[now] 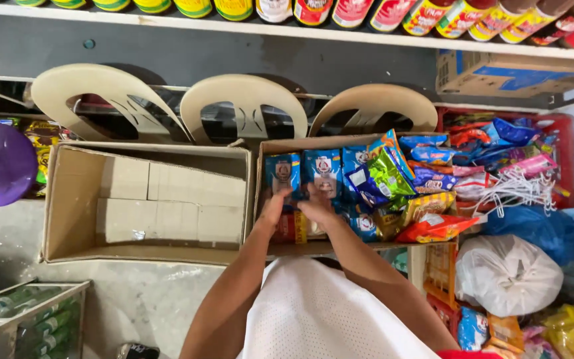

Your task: The person takes packets of powdered drink mix from a cardboard box and places them on a shelf. They handle the packets one by one, arranging them in a row next to other snack items. The person also moves a bundle of small wrapped items to the shelf.

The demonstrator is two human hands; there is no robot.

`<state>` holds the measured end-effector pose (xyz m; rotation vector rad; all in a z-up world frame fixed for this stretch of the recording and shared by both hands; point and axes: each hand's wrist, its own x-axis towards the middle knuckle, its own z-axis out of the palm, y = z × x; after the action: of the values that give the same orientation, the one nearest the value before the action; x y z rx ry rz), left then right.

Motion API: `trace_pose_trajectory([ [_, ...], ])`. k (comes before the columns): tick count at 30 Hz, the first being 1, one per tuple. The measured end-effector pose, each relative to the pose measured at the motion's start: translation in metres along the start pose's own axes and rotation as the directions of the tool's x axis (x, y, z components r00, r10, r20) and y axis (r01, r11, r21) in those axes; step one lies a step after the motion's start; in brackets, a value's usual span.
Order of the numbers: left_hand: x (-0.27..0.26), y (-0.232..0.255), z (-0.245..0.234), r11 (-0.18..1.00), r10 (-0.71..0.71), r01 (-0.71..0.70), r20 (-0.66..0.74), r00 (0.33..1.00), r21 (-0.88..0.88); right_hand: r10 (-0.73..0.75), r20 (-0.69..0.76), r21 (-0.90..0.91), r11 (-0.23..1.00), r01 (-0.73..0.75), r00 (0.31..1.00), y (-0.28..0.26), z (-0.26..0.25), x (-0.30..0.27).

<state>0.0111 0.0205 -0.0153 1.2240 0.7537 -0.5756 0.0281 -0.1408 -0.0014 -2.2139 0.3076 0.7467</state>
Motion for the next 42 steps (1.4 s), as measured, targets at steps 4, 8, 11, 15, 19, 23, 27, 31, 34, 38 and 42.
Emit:
trace_pose_trajectory([
  [4, -0.062, 0.046, 0.025, 0.996, -0.011, 0.01, 0.009, 1.0, 0.087, -0.258, 0.003, 0.249, 0.936, 0.249, 0.966, -0.022, -0.016, -0.026],
  [8, -0.08, 0.063, 0.029, 0.964, 0.204, -0.171, 0.155, 0.967, -0.203, -0.576, -0.189, 0.111, 0.792, 0.6, 0.795, -0.057, -0.056, -0.06],
  [11, -0.122, 0.095, 0.012, 0.868, 0.496, -0.473, 0.235, 0.836, -0.151, -0.53, -0.216, 0.547, 0.63, 0.551, 0.82, -0.09, -0.09, -0.1],
  [15, -0.192, 0.153, -0.011, 0.839, 0.535, -0.535, 0.326, 0.78, -0.096, -0.411, -0.188, 0.849, 0.389, 0.358, 0.892, -0.145, -0.109, -0.145],
  [19, -0.228, 0.171, -0.047, 0.845, 0.527, -0.504, 0.44, 0.727, -0.18, -0.413, -0.086, 0.954, 0.229, 0.195, 0.907, -0.182, -0.091, -0.175],
  [23, -0.267, 0.198, -0.088, 0.85, 0.525, -0.424, 0.555, 0.645, -0.311, -0.472, -0.152, 0.981, 0.036, 0.191, 0.869, -0.206, -0.062, -0.199],
  [27, -0.305, 0.228, -0.123, 0.811, 0.571, -0.487, 0.621, 0.537, -0.324, -0.34, -0.222, 0.966, 0.048, 0.253, 0.914, -0.243, -0.035, -0.218],
  [31, -0.346, 0.263, -0.149, 0.767, 0.592, -0.627, 0.526, 0.611, -0.135, -0.428, -0.658, 0.441, 0.449, 0.778, 0.62, -0.322, -0.024, -0.277],
  [34, -0.369, 0.286, -0.163, 0.692, 0.565, -0.695, 0.453, 0.689, 0.194, -0.529, -0.692, 0.013, 0.671, 0.742, 0.491, -0.357, -0.02, -0.307],
  [38, -0.378, 0.284, -0.178, 0.423, 0.705, -0.878, 0.527, 0.474, 0.222, -0.601, -0.696, -0.192, 0.683, 0.704, 0.394, -0.391, -0.009, -0.329],
  [42, -0.39, 0.297, -0.188, 0.212, 0.731, -0.933, 0.587, 0.349, 0.29, -0.554, -0.705, -0.087, 0.687, 0.721, 0.443, -0.396, -0.007, -0.332],
])
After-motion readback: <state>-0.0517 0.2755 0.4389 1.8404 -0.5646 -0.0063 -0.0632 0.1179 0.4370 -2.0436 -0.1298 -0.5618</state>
